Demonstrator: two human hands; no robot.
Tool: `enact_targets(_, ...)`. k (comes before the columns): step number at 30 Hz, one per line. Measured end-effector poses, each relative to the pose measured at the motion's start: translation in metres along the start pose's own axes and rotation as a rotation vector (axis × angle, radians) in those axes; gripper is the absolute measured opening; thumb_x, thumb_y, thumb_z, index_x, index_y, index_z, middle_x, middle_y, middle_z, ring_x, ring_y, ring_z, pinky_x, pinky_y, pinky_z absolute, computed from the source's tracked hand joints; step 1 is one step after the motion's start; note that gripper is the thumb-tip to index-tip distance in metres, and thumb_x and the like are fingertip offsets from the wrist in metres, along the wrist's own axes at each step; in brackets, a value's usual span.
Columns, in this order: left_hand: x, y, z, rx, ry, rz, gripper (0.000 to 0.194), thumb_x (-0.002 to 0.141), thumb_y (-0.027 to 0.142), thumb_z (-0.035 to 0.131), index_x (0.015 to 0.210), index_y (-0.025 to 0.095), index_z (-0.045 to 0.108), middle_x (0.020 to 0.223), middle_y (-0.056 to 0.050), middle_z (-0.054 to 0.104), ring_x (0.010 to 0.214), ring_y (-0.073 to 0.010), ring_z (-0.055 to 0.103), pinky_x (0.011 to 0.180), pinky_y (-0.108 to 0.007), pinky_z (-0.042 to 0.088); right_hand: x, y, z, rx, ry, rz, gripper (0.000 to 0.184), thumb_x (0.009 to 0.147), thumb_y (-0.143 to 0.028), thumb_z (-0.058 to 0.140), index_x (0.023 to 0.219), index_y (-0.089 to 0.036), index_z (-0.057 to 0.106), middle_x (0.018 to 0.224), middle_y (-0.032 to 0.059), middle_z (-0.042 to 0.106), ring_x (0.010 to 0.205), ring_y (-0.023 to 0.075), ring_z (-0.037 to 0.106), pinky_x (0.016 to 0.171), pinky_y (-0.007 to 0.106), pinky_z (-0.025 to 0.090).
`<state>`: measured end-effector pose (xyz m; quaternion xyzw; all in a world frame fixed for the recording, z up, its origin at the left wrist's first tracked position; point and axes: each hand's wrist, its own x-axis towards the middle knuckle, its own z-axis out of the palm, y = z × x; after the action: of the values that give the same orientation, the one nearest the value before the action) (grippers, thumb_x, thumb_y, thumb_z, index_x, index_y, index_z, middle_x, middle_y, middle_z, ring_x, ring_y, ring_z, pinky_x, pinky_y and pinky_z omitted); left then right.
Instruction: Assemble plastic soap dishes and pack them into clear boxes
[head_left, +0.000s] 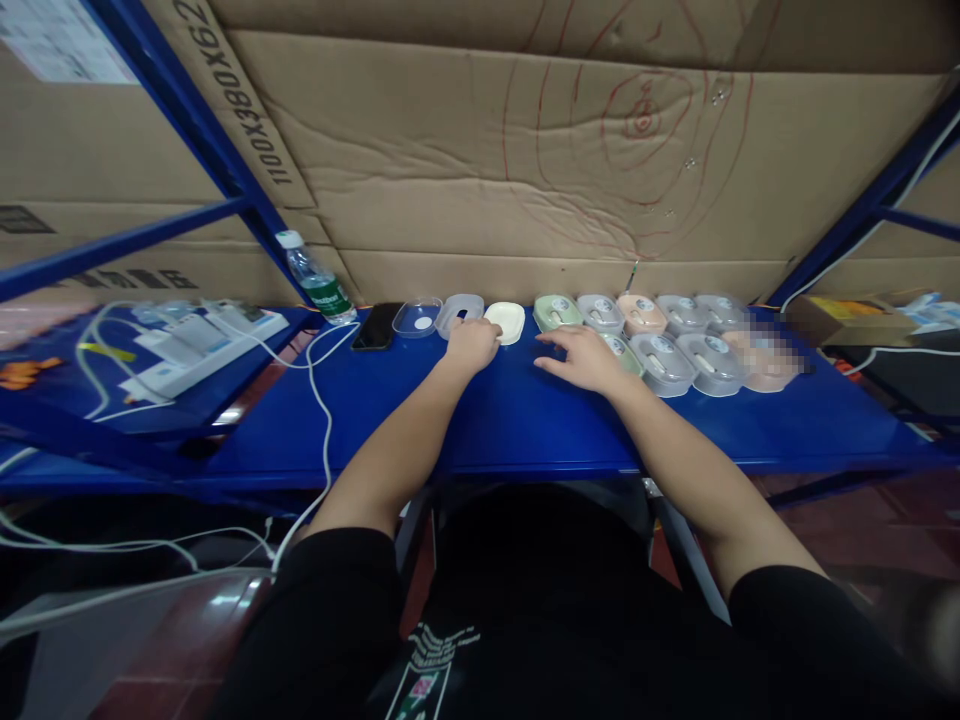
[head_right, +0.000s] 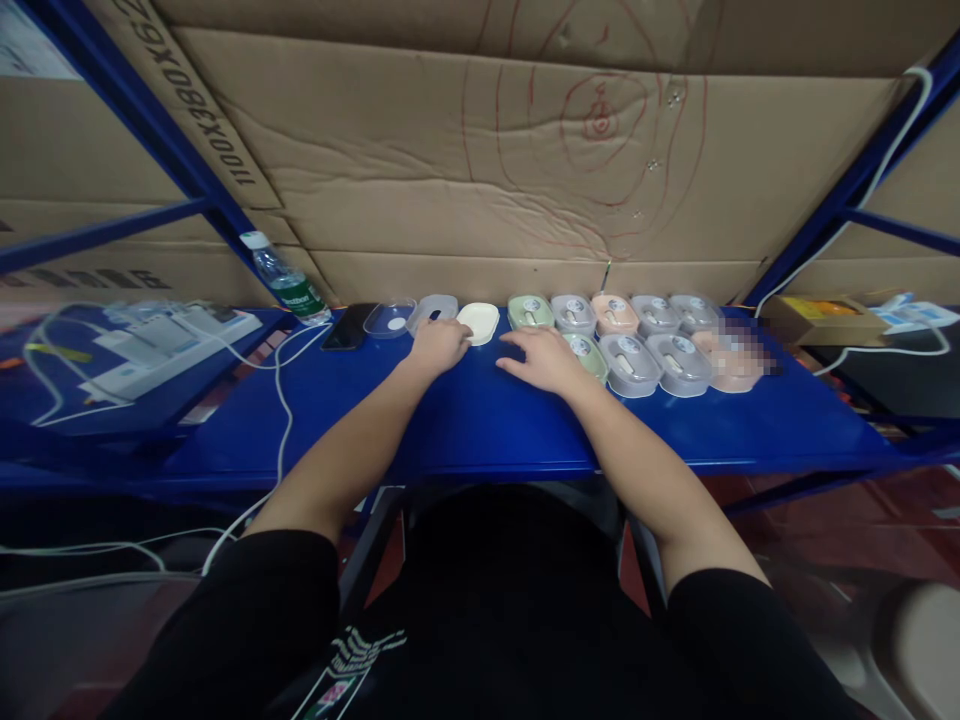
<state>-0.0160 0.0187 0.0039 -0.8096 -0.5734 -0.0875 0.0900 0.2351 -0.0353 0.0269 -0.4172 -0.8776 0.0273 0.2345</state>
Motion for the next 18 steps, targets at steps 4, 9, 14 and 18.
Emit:
enact_targets(4,0.001,0.004,0.004,0.024,0.042,-0.017,0.032,0.101,0.027,0.055,0.117,0.021,0.082,0.122,-0.018,0.078,0.112,-0.0348,0.072,0.101,-0.053,0.046,0.0,0.004,-0.003,-0.048,0.015,0.025,0.044,0.101,-0.043,0.072,0.139,-0.022,0.074,0.137,0.0131,0.078,0.125,0.0341,0.073,0.117,0.055,0.048)
enact_targets(9,0.005,0.008,0.004,0.073,-0.032,-0.007,0.033,0.106,0.029,0.053,0.12,0.02,0.081,0.124,-0.018,0.077,0.115,-0.0355,0.071,0.102,-0.052,0.045,-0.003,0.009,-0.006,-0.252,-0.038,0.173,0.052,0.098,-0.049,0.074,0.141,-0.019,0.072,0.144,0.0174,0.073,0.139,0.043,0.063,0.127,0.069,0.032)
enact_targets(14,0.005,0.011,0.001,0.068,-0.038,0.008,0.032,0.107,0.029,0.053,0.119,0.019,0.082,0.124,-0.018,0.076,0.116,-0.0356,0.07,0.102,-0.052,0.043,-0.005,0.012,-0.007,-0.309,-0.105,0.261,0.058,0.097,-0.055,0.074,0.143,-0.021,0.07,0.148,0.0187,0.07,0.143,0.0467,0.059,0.125,0.075,0.032)
enact_targets(18,0.003,0.012,-0.001,0.031,-0.03,-0.015,0.032,0.106,0.028,0.054,0.12,0.019,0.082,0.125,-0.018,0.076,0.116,-0.0354,0.07,0.102,-0.052,0.043,-0.006,0.017,-0.018,-0.308,-0.093,0.308,0.063,0.097,-0.057,0.072,0.146,-0.019,0.067,0.147,0.0206,0.07,0.141,0.0464,0.061,0.118,0.068,0.043)
